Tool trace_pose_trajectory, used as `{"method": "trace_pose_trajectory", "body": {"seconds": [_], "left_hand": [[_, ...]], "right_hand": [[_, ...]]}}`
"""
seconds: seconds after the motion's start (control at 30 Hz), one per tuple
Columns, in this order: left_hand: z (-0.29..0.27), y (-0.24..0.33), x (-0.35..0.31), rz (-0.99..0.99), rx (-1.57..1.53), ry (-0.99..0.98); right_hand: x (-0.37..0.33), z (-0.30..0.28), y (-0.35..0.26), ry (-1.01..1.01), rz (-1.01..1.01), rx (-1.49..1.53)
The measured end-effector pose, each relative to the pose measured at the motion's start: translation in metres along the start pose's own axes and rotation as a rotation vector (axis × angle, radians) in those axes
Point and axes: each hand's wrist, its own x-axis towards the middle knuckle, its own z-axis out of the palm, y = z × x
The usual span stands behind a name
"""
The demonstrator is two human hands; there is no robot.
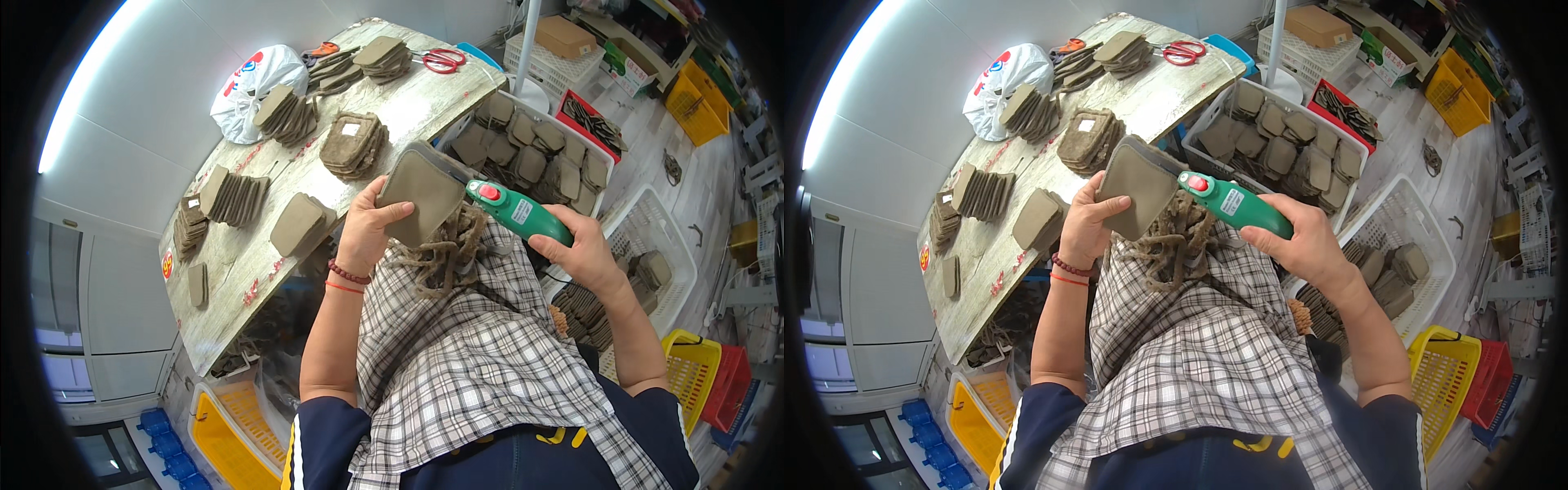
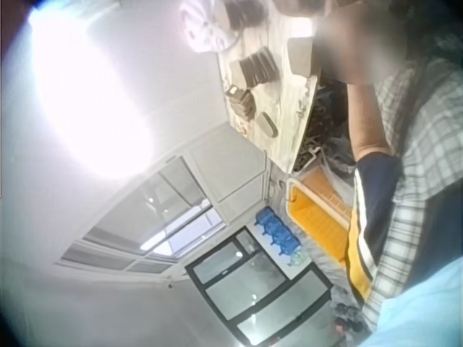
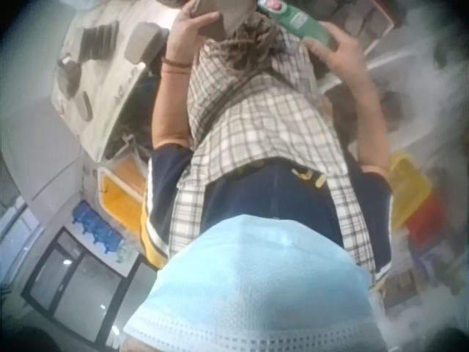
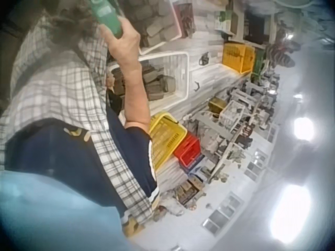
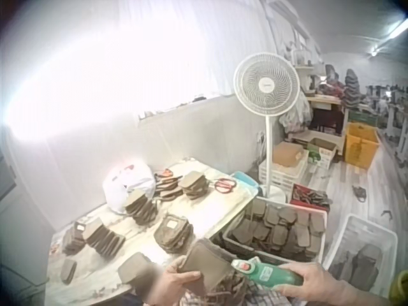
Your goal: The person repeatedly picks up rectangular cardboard pieces from a table and a white basket, then smooths their edges with a green handheld rotary tool. After smoothing, the pieces are placed back on the table or into the basket. The workspace includes stacks of similar pieces, a plastic bag, and a pair of scissors on the table.
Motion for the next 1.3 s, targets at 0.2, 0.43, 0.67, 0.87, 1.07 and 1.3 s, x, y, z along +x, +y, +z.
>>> {"method": "trace_pose_trajectory", "body": {"seconds": [0.2,0.43,0.67,0.87,1.07,1.3], "left_hand": [[0.004,-0.007,-0.007,-0.076,0.069,0.006],[0.003,-0.015,-0.013,-0.205,0.110,-0.023],[-0.014,0.012,-0.015,-0.290,0.350,-0.098],[-0.026,0.014,-0.018,-0.202,0.254,0.172],[-0.031,0.011,-0.026,-0.194,0.163,0.198],[-0.029,0.014,-0.030,-0.194,0.291,0.159]], "right_hand": [[-0.001,0.019,0.011,0.072,-0.087,-0.088],[0.005,0.026,0.010,0.005,0.047,0.091],[0.008,0.012,0.008,-0.165,0.206,0.251],[0.006,0.009,0.014,-0.242,0.235,0.222],[0.006,0.015,0.016,-0.279,0.233,0.238],[0.007,0.016,0.018,-0.318,0.210,0.203]]}}
